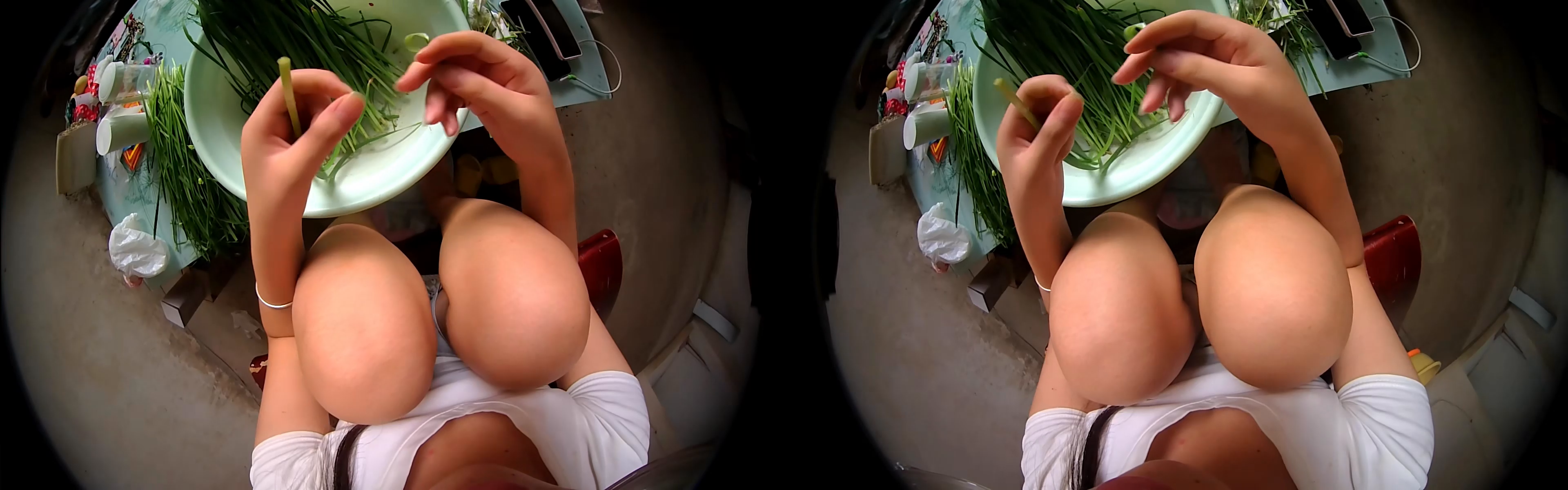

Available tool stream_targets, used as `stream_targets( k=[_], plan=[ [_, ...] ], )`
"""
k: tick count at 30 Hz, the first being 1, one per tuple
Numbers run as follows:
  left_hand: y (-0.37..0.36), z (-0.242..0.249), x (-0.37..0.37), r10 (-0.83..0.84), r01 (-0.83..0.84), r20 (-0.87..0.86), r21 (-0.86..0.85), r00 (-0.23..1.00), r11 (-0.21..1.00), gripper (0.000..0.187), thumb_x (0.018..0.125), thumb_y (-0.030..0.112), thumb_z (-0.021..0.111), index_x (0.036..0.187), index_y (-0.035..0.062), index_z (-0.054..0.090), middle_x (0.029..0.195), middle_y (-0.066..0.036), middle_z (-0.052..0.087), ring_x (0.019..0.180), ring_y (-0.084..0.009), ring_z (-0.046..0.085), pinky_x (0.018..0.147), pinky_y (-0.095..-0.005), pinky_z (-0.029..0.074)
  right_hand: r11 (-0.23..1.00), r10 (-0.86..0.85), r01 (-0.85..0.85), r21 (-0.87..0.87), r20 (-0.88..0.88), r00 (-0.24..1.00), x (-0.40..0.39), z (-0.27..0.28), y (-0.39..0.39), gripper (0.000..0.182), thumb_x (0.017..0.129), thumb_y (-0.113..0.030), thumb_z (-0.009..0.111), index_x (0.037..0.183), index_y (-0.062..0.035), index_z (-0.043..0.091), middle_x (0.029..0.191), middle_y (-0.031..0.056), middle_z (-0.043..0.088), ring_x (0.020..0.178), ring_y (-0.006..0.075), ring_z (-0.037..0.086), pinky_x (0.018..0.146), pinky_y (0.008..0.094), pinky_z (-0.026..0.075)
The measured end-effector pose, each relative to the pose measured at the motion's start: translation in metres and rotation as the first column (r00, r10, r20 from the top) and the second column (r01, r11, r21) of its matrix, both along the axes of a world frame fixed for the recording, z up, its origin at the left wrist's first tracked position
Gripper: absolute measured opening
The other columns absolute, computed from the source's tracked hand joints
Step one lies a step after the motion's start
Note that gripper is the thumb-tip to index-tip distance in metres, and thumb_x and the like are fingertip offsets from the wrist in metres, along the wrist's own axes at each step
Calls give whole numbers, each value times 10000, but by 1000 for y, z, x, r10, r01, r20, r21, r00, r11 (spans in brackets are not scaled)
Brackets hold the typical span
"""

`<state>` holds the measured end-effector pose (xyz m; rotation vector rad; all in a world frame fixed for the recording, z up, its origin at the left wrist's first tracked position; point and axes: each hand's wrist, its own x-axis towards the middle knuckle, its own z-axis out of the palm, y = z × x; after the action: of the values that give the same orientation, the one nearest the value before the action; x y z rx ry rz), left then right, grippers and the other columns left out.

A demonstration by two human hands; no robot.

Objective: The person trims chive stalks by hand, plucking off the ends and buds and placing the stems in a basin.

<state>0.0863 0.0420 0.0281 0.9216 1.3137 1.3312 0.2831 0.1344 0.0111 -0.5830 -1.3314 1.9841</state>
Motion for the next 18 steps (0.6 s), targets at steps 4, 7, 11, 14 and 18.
stream_targets(
  k=[4, 7, 11, 14, 18],
  plan=[
    [12, -2, 2, 2, 6, 68, -121, 998, 993, 169, 807, 140, 702, 914, 18, 652, 690, 48, 556, 606, -9, 440, 543, -159, 310, 1000, 16, -16, 11, 5, 1000, -5, 6, 0, 226, 919, -43, 504, 1123, -3, 417, 973, 257, 642, 730, 194, 669, 563, 243, 525],
    [13, -3, 8, -15, 16, 7, -83, 1000, 996, 189, 825, 137, 684, 966, 12, 670, 715, 42, 582, 633, -20, 476, 570, -166, 348, 999, -34, 35, -9, 132, 991, -10, 15, -6, 242, 914, -53, 519, 1118, -8, 398, 944, 246, 650, 716, 218, 675, 571, 255, 532],
    [11, -8, 6, -25, 22, -47, -72, 999, 997, 201, 852, 164, 655, 982, 12, 677, 738, 34, 589, 617, -21, 469, 561, -167, 349, 1000, 17, -20, 13, 217, 976, -12, 12, -6, 236, 910, -75, 534, 1095, -1, 408, 916, 242, 659, 720, 235, 679, 590, 272, 539],
    [11, -14, -8, -5, 7, 151, -13, 988, 1000, 234, 892, 177, 578, 1012, -11, 648, 788, -10, 601, 577, -34, 424, 516, -184, 321, 960, -201, 151, 236, 203, 958, 4, 2, 10, 195, 910, -94, 547, 1049, 13, 462, 923, 214, 668, 738, 213, 676, 637, 273, 536],
    [13, -15, -28, 22, -127, 422, 224, 906, 966, 332, 880, 101, 482, 1148, -90, 530, 1099, -168, 579, 790, -116, 521, 639, -222, 400, 716, -637, 385, 582, 320, 701, 30, -10, 35, 236, 912, -181, 568, 1021, 28, 589, 925, 111, 688, 811, 150, 658, 729, 243, 513]
  ],
)
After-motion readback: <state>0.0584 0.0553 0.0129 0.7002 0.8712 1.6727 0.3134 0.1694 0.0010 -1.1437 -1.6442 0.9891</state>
